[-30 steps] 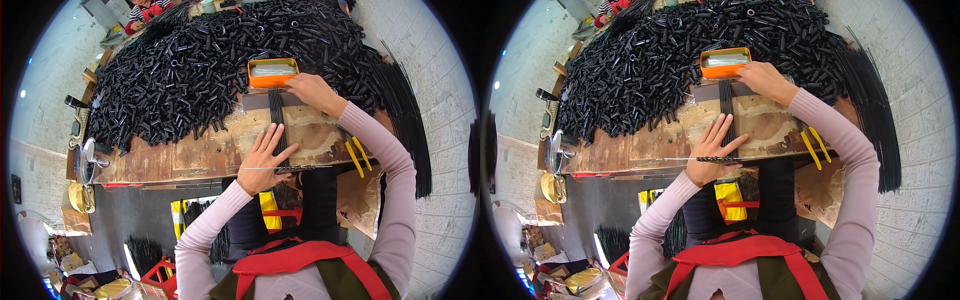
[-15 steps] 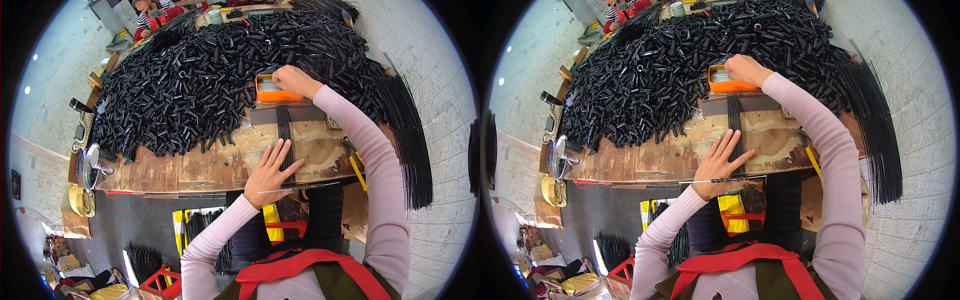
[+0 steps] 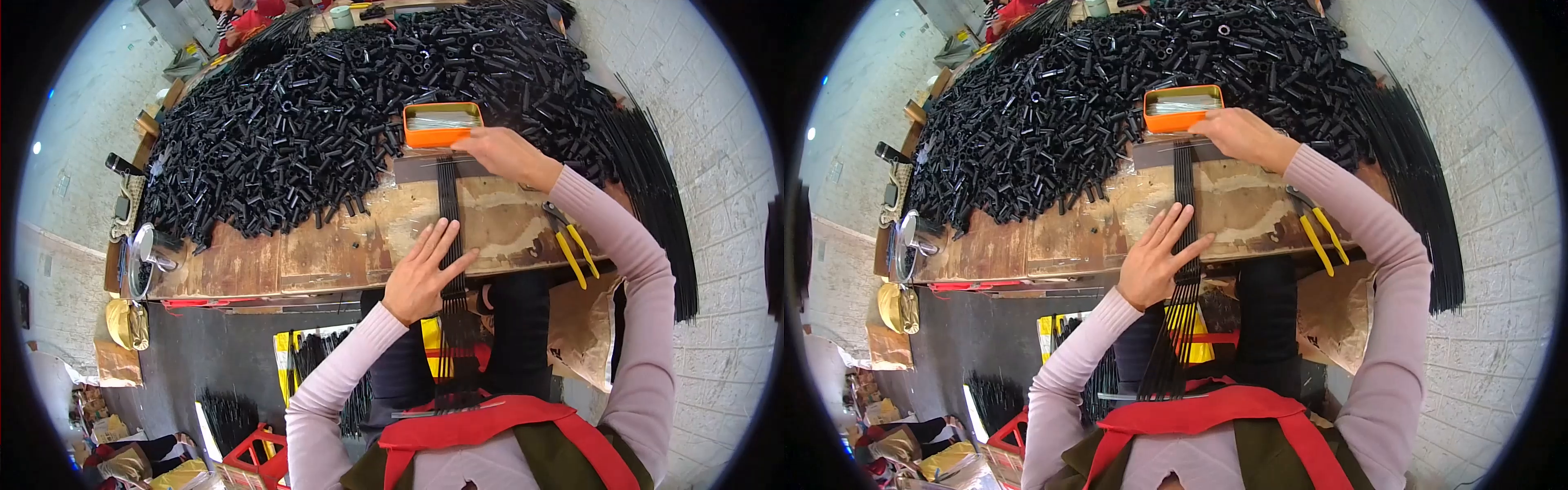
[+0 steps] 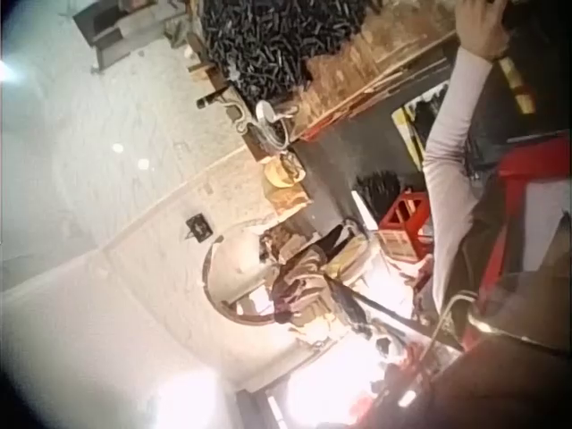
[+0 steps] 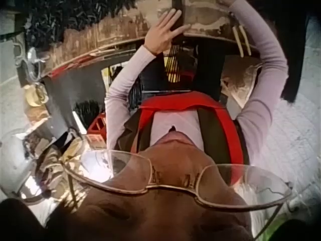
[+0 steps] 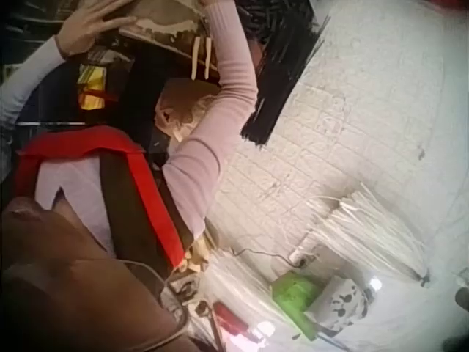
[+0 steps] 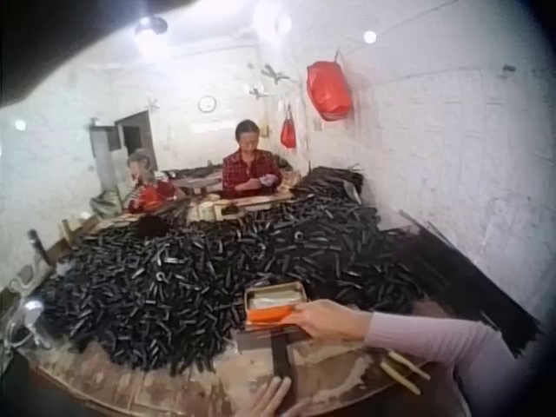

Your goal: Processing and cutting bundles of black wires using pliers and an alignment jig at a factory workbench.

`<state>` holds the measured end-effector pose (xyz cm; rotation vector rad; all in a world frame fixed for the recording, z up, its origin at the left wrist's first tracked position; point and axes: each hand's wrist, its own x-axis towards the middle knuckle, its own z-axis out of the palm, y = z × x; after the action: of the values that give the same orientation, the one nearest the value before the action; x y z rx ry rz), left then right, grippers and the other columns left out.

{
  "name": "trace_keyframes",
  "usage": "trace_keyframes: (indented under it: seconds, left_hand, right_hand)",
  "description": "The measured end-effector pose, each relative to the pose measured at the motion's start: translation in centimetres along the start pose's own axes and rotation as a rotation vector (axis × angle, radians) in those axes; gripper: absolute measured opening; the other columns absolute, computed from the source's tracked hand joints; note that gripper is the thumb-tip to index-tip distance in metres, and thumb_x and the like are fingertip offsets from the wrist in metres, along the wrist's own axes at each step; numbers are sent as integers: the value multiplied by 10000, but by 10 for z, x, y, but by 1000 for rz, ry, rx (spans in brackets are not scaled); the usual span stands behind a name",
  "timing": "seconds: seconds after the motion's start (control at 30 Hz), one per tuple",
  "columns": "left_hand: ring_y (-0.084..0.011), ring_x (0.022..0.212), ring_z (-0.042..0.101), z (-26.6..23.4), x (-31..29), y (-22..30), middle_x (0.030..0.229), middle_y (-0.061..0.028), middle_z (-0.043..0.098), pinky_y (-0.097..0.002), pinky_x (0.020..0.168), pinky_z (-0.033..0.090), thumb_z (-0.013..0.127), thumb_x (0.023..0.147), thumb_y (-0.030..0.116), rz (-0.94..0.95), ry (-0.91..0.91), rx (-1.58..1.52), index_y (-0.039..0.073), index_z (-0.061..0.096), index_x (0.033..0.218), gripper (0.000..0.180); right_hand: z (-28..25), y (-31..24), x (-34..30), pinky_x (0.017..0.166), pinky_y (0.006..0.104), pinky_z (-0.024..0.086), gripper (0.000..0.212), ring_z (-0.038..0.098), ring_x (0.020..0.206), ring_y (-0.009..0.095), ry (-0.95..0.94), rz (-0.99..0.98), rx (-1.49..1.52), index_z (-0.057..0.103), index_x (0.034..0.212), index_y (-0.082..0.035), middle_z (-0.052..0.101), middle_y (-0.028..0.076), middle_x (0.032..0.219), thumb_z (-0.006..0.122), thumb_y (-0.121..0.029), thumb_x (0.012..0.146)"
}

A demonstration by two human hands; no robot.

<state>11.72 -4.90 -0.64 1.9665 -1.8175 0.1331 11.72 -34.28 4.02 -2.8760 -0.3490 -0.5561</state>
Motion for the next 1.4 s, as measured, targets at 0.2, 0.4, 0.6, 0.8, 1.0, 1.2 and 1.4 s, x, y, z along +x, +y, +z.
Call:
trace_keyframes:
  seconds: [0.2,0.4,0.6,0.8,1.0,1.2,1.4]
  left_hand:
    - [-370,1438,284,4,1,0,1549,-209,292,-459,1176,263,625,671,7,24,-19,82,203,505,1397,761]
    - [-334,1437,314,4,1,5,1541,-177,335,-460,1170,272,556,706,-35,-27,7,32,235,534,1388,734]
    - [-336,1437,312,6,2,4,1546,-171,327,-456,1172,273,539,731,-43,-35,6,36,247,529,1391,721]
    - [-346,1443,293,6,1,3,1558,-167,302,-458,1177,263,549,728,-33,-39,-17,43,251,513,1403,733]
    - [-344,1453,269,2,5,7,1568,-164,280,-458,1186,245,577,690,-17,-52,-45,45,256,491,1419,783]
    - [-345,1450,275,0,4,6,1563,-166,289,-465,1186,245,585,655,-19,-55,-47,22,256,485,1423,822]
    - [-347,1451,275,3,6,6,1559,-178,293,-472,1189,239,586,657,-16,-61,-40,20,254,478,1429,825]
  right_hand:
    - [-4,8,-19,777,408,533,260,646,876,347,-64,19,23,687,1077,-40,647,148,971,586,-21,837]
    - [-1,11,-21,789,400,536,253,653,895,340,-78,41,39,688,1067,-30,658,150,1018,593,-11,833]
    - [0,13,-24,767,408,541,234,657,855,322,13,-6,60,711,1037,-50,653,129,908,574,-38,848]
    - [0,12,-19,771,400,539,263,655,876,331,-52,-10,44,683,1063,-18,653,144,967,600,9,814]
    - [-2,9,-20,733,400,538,258,650,845,322,-55,-38,8,684,1061,-27,641,134,921,609,-3,816]
    - [7,17,-17,741,395,533,215,650,845,325,4,-59,46,685,1043,-24,645,134,904,615,-25,840]
    - [6,28,-8,783,392,526,133,653,860,328,-78,-24,145,679,969,3,663,144,911,617,-54,867]
